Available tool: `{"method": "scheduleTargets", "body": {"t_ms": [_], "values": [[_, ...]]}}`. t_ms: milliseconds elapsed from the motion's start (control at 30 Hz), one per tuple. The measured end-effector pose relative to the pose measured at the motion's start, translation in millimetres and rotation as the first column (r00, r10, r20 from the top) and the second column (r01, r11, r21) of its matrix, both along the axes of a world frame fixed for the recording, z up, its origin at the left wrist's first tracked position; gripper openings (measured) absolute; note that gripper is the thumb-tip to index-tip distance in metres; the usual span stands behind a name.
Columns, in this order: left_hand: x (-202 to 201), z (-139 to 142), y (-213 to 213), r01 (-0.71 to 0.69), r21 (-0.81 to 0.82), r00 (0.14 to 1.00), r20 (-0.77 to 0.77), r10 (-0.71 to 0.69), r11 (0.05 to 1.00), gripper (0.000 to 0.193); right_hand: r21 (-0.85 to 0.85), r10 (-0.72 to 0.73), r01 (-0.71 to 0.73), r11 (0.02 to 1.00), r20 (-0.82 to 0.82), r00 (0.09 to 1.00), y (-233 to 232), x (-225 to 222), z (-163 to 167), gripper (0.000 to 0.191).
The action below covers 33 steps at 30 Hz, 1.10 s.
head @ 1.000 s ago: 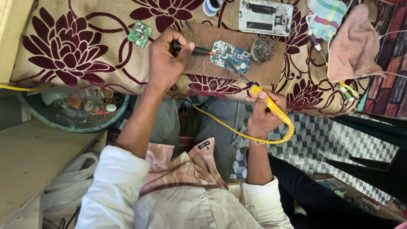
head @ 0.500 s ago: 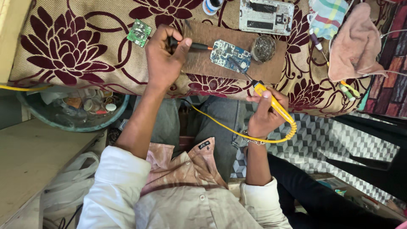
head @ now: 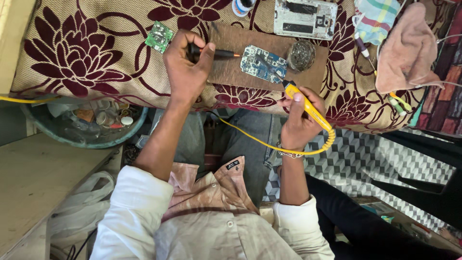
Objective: The person uses a soldering iron and a screwdriver to work on a small blue circuit board placed on a wooden board. They repeatedly apply the soldering iron to various points on the board while holding it steady with the screwdriver.
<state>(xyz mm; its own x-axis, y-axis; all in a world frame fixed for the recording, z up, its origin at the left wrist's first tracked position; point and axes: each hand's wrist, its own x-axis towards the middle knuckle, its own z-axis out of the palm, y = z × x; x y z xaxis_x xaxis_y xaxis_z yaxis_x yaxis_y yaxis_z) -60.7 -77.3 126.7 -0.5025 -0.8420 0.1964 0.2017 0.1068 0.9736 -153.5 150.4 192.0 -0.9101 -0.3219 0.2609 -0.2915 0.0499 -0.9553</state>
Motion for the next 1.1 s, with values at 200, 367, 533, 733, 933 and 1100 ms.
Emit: {"method": "scheduleTargets", "body": {"t_ms": [200, 367, 533, 733, 933, 1100], "values": [[0.0, -3.4, -5.8, 0.036, -0.070, 0.999, 0.019, -0.034, 0.997, 0.022, 0.015, 0.018, -0.017, 1.000, -0.052, 0.998, -2.2, 0.3, 1.0, 0.021], [1.0, 0.0, -1.8, 0.056, 0.004, 0.998, -0.002, -0.056, 0.998, 0.023, 0.015, -0.039, 0.041, 0.999, -0.089, 0.995, 7.7, 4.8, -1.2, 0.018], [1.6, 0.9, -0.9, 0.051, -0.046, 0.998, 0.027, -0.050, 0.998, 0.023, 0.001, -0.022, 0.022, 1.000, -0.104, 0.994, 18.2, 10.4, -7.8, 0.017], [1.4, 1.8, -4.3, 0.065, -0.106, 0.997, 0.060, -0.058, 0.992, 0.021, -0.021, -0.027, 0.025, 0.999, -0.065, 0.998, 20.2, 10.5, -10.5, 0.017], [3.5, 3.3, -2.4, 0.079, -0.079, 0.996, 0.057, -0.074, 0.994, 0.021, -0.033, -0.068, 0.067, 0.997, -0.034, 0.997, 15.7, 11.7, -10.8, 0.016], [2.8, 2.3, -4.4, 0.088, -0.088, 0.995, 0.052, -0.083, 0.992, 0.021, -0.033, -0.092, 0.090, 0.995, -0.076, 0.993, 6.9, 16.7, -9.3, 0.014]]}}
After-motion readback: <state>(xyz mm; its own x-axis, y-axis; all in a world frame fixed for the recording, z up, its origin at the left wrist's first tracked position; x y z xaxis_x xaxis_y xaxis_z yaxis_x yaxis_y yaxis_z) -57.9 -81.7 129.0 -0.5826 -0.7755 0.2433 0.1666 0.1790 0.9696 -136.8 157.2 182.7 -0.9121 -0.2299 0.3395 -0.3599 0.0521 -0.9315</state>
